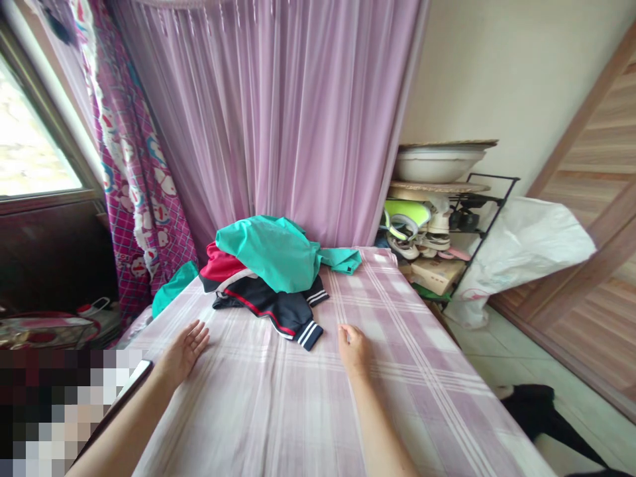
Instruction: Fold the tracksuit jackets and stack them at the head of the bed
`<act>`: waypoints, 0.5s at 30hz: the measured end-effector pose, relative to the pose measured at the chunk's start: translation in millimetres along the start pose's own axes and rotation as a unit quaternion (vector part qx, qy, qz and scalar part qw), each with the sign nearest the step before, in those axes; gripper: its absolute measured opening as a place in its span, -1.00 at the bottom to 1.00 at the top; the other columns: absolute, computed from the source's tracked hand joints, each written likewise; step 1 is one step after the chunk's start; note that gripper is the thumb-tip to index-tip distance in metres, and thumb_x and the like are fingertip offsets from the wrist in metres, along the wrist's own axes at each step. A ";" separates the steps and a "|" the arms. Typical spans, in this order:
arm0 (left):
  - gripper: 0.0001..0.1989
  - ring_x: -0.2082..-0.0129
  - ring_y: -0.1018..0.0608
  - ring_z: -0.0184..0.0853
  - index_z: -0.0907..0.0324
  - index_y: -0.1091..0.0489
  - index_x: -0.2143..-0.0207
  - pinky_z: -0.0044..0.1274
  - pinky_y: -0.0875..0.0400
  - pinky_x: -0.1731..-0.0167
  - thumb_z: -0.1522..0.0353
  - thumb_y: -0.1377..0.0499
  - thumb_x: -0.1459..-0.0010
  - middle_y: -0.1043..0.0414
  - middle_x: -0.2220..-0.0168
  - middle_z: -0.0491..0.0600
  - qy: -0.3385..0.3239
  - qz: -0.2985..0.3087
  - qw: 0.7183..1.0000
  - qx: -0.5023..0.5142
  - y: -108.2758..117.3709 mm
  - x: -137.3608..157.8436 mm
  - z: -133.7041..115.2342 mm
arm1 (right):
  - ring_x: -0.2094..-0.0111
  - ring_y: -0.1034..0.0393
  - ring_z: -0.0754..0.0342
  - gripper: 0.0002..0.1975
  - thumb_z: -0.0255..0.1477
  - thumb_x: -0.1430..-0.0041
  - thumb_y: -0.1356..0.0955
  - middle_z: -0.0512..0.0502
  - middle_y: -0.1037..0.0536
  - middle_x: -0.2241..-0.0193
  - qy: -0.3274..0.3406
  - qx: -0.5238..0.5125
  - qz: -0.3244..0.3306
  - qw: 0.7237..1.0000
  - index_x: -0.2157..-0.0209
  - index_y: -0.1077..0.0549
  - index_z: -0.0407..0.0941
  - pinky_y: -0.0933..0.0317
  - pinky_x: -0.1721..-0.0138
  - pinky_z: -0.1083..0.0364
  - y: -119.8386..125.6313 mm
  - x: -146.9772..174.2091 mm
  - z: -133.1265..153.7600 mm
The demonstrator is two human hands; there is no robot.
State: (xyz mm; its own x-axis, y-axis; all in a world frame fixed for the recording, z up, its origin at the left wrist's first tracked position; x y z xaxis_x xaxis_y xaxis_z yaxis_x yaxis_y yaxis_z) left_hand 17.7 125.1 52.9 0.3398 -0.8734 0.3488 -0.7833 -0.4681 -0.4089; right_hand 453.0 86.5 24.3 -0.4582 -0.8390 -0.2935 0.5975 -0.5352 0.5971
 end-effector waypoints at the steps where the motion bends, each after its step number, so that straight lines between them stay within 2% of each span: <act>1: -0.83 0.28 -0.57 -0.41 0.18 -0.42 0.20 -0.49 -0.47 0.13 0.43 -0.04 -0.23 -0.51 0.13 0.03 -0.002 -0.011 0.999 -0.030 -5.5 -3.3 -5.8 | 0.18 -0.52 -0.10 -0.61 -0.23 -0.10 -0.20 -0.23 -0.65 0.25 -0.001 0.001 -0.002 1.000 0.33 -0.60 -0.10 -0.35 0.12 0.00 -0.1 -0.3 -0.7; 3: -0.80 0.25 -0.58 -0.38 0.16 -0.41 0.12 -0.47 -0.47 0.13 0.35 -0.07 -0.24 -0.51 0.08 0.04 -0.023 -0.020 0.995 -0.091 -24.4 -10.7 -25.5 | 0.17 -0.52 -0.10 -0.60 -0.22 -0.10 -0.19 -0.24 -0.64 0.25 0.002 0.000 -0.002 1.000 0.34 -0.60 -0.10 -0.35 0.10 0.00 -0.7 -1.0 -1.7; 6: -0.68 0.11 -0.58 -0.29 0.14 -0.40 0.03 -0.45 -0.47 0.11 0.23 -0.14 -0.20 -0.49 0.00 0.06 -0.100 0.002 0.981 -0.168 -72.3 -21.3 -71.8 | 0.16 -0.52 -0.11 -0.57 -0.20 -0.09 -0.18 -0.26 -0.64 0.24 0.003 -0.003 0.008 1.000 0.33 -0.61 -0.10 -0.34 0.09 -0.01 -2.2 -2.3 -3.8; 7: -0.62 0.06 -0.57 -0.25 0.17 -0.37 -0.03 -0.44 -0.47 0.11 0.19 -0.13 -0.21 -0.48 -0.02 0.09 -0.159 0.013 0.960 -0.229 -92.7 -23.8 -91.3 | 0.17 -0.53 -0.12 -0.56 -0.19 -0.09 -0.18 -0.26 -0.64 0.24 0.004 -0.004 0.011 1.000 0.33 -0.61 -0.10 -0.34 0.09 0.00 -2.8 -2.6 -4.4; 8: -0.55 0.03 -0.56 -0.23 0.22 -0.33 -0.09 -0.45 -0.48 0.13 0.17 -0.10 -0.22 -0.46 -0.05 0.15 -0.228 -0.002 0.927 -0.297 -112.1 -25.4 -111.2 | 0.17 -0.53 -0.11 -0.56 -0.18 -0.09 -0.18 -0.26 -0.64 0.24 0.003 -0.006 0.010 1.000 0.34 -0.60 -0.09 -0.35 0.09 0.00 -3.2 -2.7 -4.8; 10: -0.40 -0.08 -0.49 -0.26 0.23 -0.15 -0.24 -0.51 -0.44 0.07 0.16 -0.09 -0.22 -0.33 -0.19 0.17 -0.283 -0.024 0.903 -0.322 -146.2 -31.9 -139.1 | 0.17 -0.53 -0.11 -0.55 -0.16 -0.09 -0.17 -0.25 -0.64 0.25 0.004 -0.009 0.005 1.000 0.35 -0.60 -0.08 -0.34 0.09 0.00 -3.6 -2.4 -5.0; 12: -0.32 -0.11 -0.46 -0.24 0.24 -0.08 -0.28 -0.52 -0.42 0.06 0.13 -0.12 -0.19 -0.27 -0.23 0.20 -0.309 -0.036 0.883 -0.352 -174.5 -40.0 -155.3 | 0.17 -0.52 -0.12 -0.55 -0.15 -0.10 -0.16 -0.25 -0.64 0.25 0.001 -0.014 -0.006 1.000 0.36 -0.60 -0.07 -0.34 0.09 -0.01 -3.6 -1.6 -4.9; 15: -0.35 -0.05 -0.50 -0.09 0.29 -0.27 -0.17 -0.40 -0.42 0.08 0.13 -0.20 -0.11 -0.42 -0.10 0.23 -0.317 -0.027 0.845 -0.429 -202.6 -49.5 -159.7 | 0.17 -0.52 -0.13 -0.57 -0.16 -0.09 -0.17 -0.23 -0.65 0.26 -0.004 -0.021 -0.008 1.000 0.37 -0.59 -0.07 -0.33 0.10 -0.01 -4.5 -0.8 -4.9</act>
State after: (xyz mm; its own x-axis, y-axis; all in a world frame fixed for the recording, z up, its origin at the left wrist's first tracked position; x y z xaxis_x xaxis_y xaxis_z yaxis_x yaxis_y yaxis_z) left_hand 76.4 284.6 253.1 0.3842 -0.8776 -0.2868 -0.7548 -0.4774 0.4498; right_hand 453.9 89.1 18.2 -0.4737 -0.8293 -0.2964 0.6174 -0.5527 0.5597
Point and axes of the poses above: each hand's wrist, its own x-axis away from the middle knuckle, its own y-axis out of the back of the hand, z = x × y, the point moved 5 cm from there along -x, towards the middle knuckle
